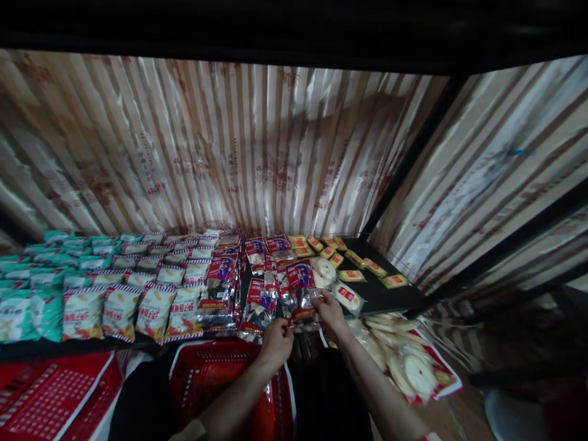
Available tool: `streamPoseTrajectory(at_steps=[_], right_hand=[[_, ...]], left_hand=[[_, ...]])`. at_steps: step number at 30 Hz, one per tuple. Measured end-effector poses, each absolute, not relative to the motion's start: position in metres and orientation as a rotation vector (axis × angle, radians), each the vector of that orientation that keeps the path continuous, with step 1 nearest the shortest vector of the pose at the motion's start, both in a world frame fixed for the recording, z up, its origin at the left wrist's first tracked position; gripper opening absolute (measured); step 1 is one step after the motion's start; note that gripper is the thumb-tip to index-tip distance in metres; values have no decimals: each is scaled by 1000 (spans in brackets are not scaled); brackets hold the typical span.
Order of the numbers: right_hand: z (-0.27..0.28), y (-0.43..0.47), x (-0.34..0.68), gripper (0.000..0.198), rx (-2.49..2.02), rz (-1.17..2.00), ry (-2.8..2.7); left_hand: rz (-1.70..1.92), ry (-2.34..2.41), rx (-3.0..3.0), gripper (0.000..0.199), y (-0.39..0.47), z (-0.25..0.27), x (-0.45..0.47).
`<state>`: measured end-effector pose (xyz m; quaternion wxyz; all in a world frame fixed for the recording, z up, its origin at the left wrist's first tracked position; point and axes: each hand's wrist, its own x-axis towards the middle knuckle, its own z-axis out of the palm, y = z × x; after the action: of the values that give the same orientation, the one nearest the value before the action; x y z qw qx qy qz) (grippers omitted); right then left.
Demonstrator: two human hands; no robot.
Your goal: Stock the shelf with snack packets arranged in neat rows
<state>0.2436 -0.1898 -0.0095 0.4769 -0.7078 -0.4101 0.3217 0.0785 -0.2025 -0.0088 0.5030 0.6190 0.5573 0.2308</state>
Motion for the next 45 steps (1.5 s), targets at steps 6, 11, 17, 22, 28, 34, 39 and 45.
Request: streamPoseTrajectory(at_steps=[6,11,17,22,28,34,39,45], right_hand=[[18,-195,232,28,-1492,1042,-636],[35,-196,207,34,-1392,1172,-619],[48,-177,185,30,-1321,1242,-669],[65,-147,170,30,-1359,1235,-800],[71,-95,144,29,-1442,1147,-1025],[80,-52,113,25,-1713,868,-1344],[87,-35,88,23,-1850,704,-1583],[81,-22,71,20,-1920,685,-1613]], left_hand=[[789,1140,860,35,-200,5,70],[956,1033,692,40,-197,18,70],[1081,1042,642,39,-182,26,57],[1110,1036,598,40,-163,38,35],[1216,1042,489,39,-138,54,6],[1387,1008,343,23,-122,55,-19],[1409,1030,262,14,-113,53,-37],[1424,1072,134,16,-105,50,-47]])
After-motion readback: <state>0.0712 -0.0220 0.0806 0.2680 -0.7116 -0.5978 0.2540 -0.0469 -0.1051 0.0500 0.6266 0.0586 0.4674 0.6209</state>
